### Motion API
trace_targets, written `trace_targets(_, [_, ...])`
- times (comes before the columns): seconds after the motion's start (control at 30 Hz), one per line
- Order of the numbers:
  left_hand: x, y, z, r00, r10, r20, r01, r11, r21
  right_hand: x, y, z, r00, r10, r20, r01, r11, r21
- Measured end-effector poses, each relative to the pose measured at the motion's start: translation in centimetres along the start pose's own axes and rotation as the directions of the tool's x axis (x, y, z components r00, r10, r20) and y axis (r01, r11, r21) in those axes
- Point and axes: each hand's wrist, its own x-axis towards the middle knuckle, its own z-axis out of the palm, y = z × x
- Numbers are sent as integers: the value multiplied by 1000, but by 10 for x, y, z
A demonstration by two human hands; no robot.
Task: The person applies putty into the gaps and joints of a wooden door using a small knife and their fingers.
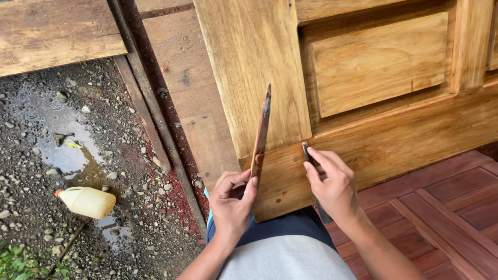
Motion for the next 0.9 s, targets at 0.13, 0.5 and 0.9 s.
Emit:
trace_targets(0.13, [1,1,-1,1000,17,6,-17,1000,15,3,-1,1,999,-36,-18,36,999,-25])
trace_targets(0.5, [0,3,2,999,-37,17,37,999,-9,15,-12,-11,982,74,172,-64,996,-61])
trace_targets(0.9, [-4,3,-2,999,-46,11,46,999,-7,35,-26,-25,871,324,369,-316,945,-84])
